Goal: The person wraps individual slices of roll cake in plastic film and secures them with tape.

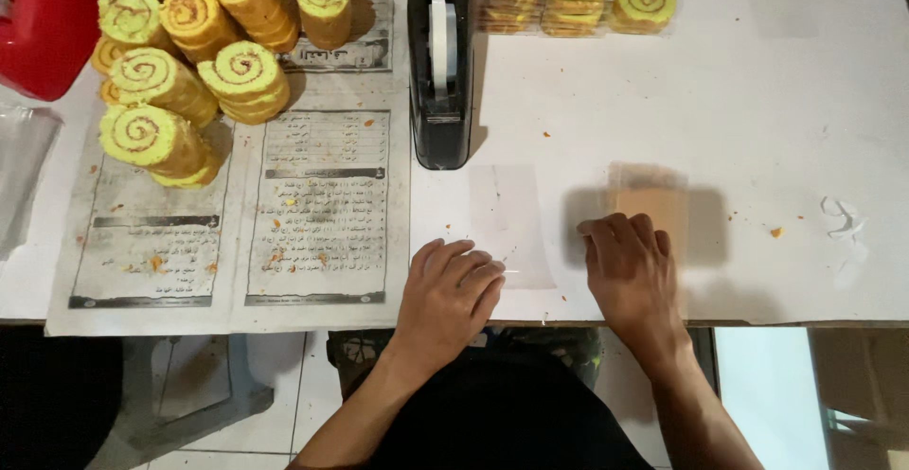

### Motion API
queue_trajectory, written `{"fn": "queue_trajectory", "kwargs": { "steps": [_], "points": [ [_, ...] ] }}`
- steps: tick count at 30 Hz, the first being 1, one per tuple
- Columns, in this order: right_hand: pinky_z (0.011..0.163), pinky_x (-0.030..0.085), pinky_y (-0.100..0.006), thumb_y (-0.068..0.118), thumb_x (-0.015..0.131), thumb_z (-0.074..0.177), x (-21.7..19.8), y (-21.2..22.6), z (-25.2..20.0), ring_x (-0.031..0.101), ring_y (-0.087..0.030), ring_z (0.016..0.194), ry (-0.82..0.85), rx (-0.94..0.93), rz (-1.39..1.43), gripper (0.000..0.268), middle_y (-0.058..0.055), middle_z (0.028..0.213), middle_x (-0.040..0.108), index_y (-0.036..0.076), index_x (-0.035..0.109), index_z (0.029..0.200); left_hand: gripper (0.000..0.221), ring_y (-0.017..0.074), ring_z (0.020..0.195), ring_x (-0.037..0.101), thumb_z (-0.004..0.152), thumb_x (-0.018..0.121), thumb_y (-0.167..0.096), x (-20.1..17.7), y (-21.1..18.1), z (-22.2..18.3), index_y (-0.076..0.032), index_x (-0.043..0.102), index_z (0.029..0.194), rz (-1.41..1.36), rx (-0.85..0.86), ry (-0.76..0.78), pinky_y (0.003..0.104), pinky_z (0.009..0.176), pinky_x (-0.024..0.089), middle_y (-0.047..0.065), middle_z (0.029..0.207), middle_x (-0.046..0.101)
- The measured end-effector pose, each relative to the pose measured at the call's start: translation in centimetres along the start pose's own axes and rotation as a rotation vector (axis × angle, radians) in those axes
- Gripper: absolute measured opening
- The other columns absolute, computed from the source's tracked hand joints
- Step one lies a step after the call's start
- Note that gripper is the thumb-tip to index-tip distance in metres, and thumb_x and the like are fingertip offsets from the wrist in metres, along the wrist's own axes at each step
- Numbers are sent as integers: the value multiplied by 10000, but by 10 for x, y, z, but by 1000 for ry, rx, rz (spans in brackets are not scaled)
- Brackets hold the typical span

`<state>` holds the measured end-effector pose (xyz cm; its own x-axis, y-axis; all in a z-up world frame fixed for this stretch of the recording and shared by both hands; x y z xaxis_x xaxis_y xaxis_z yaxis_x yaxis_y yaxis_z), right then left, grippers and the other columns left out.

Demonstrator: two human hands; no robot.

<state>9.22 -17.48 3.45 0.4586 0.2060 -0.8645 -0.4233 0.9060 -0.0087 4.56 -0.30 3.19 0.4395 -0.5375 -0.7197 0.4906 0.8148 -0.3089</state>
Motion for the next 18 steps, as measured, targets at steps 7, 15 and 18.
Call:
{"fn": "queue_trajectory", "kwargs": {
  "steps": [7,15,18],
  "points": [
    [645,464,-343,182,651,856,-26,27,6,607,-233,783,-46,-41,178,65,14,743,594,200,696,901,196,296,1073,580,833,649,-303,12,6,-7,-160,699,958,-38,-15,179,535,946,409,60,975,653],
    [646,439,-368,204,660,850,-22,64,1,567,-222,860,264,-296,366,154,15,995,638,140,612,981,394,311,1171,495,803,702,-396,6,5,-6,-101,636,1055,-152,62,323,522,996,344,70,1157,591],
    [646,447,-372,246,659,849,-12,60,-7,566,-212,881,261,-288,359,192,21,998,639,150,630,1012,515,329,1185,492,747,721,-492,6,7,-8,-89,645,1058,-210,20,354,547,996,336,95,1174,594]
  ]
}}
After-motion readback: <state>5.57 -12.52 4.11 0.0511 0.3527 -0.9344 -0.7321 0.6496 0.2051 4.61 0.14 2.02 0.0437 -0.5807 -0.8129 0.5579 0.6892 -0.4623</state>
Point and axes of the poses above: each hand's wrist, its own z-axis towards the middle knuckle, its own x-axis out of the palm, y = z × x, the point moved 8 cm from there along z, towards the middle knuckle
